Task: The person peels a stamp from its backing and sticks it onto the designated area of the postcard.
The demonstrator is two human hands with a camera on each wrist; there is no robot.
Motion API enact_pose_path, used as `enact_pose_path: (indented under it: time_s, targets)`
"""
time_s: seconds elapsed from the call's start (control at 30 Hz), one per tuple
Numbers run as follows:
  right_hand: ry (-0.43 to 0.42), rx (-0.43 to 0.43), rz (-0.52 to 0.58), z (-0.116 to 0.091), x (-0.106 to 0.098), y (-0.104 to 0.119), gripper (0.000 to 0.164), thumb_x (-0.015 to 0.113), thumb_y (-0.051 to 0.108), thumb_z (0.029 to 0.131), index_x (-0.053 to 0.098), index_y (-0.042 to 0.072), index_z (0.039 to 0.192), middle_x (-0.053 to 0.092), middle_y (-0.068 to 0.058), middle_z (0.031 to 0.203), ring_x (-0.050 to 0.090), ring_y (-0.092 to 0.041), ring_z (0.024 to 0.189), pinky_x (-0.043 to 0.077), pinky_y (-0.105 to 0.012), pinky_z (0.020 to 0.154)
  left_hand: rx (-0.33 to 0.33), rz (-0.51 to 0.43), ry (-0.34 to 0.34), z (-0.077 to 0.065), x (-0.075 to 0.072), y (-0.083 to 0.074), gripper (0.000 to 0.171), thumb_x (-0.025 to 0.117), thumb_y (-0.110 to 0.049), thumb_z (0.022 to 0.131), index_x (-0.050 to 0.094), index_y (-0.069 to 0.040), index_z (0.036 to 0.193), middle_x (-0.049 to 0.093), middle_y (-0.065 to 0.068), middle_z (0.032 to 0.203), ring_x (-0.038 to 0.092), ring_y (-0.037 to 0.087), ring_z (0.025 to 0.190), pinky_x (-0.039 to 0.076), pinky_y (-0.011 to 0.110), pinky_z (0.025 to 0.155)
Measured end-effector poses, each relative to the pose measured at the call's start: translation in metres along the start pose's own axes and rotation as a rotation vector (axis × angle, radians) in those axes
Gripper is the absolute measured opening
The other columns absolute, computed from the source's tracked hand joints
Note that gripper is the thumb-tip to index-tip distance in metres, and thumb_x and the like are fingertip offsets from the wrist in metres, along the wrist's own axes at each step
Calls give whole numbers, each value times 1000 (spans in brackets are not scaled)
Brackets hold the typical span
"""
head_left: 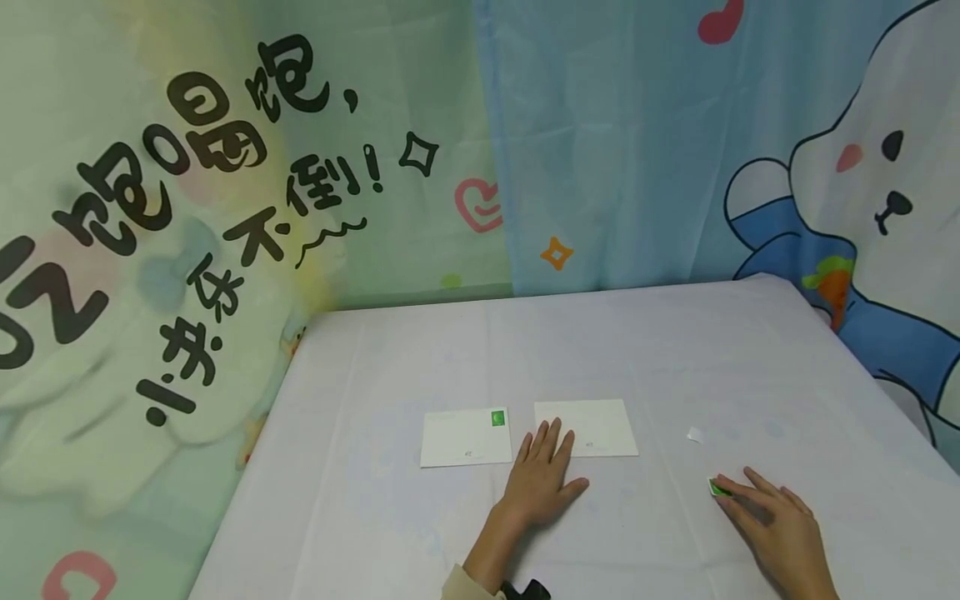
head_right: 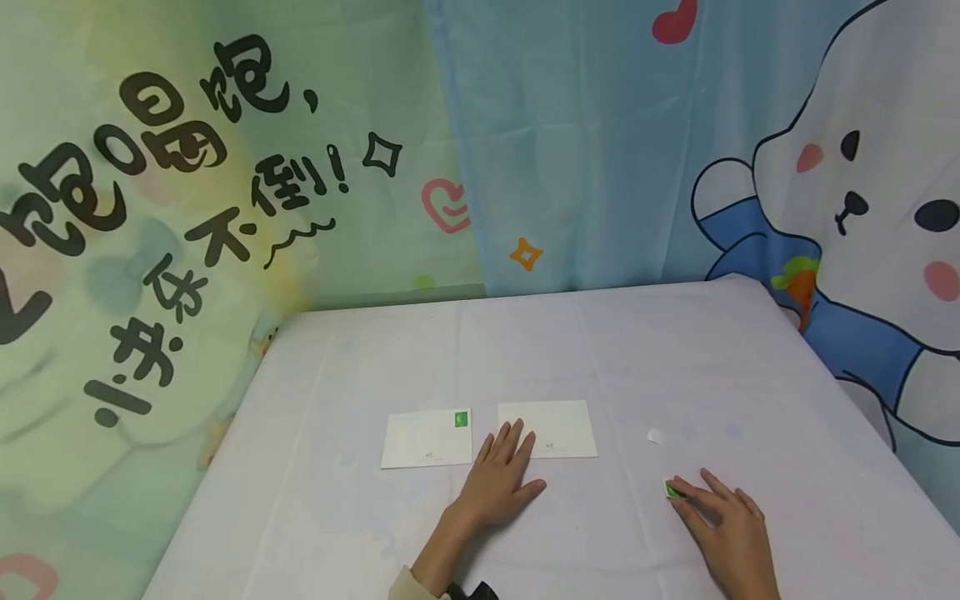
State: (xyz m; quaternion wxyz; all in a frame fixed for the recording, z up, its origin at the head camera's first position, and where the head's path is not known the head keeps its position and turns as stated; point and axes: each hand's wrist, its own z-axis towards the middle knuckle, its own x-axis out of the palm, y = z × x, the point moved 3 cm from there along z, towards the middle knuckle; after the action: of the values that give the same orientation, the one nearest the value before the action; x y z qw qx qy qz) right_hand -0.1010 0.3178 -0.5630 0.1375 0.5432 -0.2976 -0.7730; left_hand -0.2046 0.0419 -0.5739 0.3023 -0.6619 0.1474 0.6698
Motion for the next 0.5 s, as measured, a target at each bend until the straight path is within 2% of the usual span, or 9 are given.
enact_pose_path:
  time_s: [0.23,0.5]
  targets:
    - [-19,58,24,0,1,0,28,70,24,83,69,3,101,63,-22,107,43,-46,116,14,-59,102,3,5,-16,-3,-2,0,65,39,-54,93,30,-14,144,18,9,152,13,24,138,14,40,109]
    - [-6,113,43,1,-2,4,30,66,31,86,70,4,96,58,-26,114,51,-47,106,36,-59,84,-8,-32,2,-5,-5,-1,65,43,-53,92,31,-16,144,18,8,151,13,23,138,13,40,109]
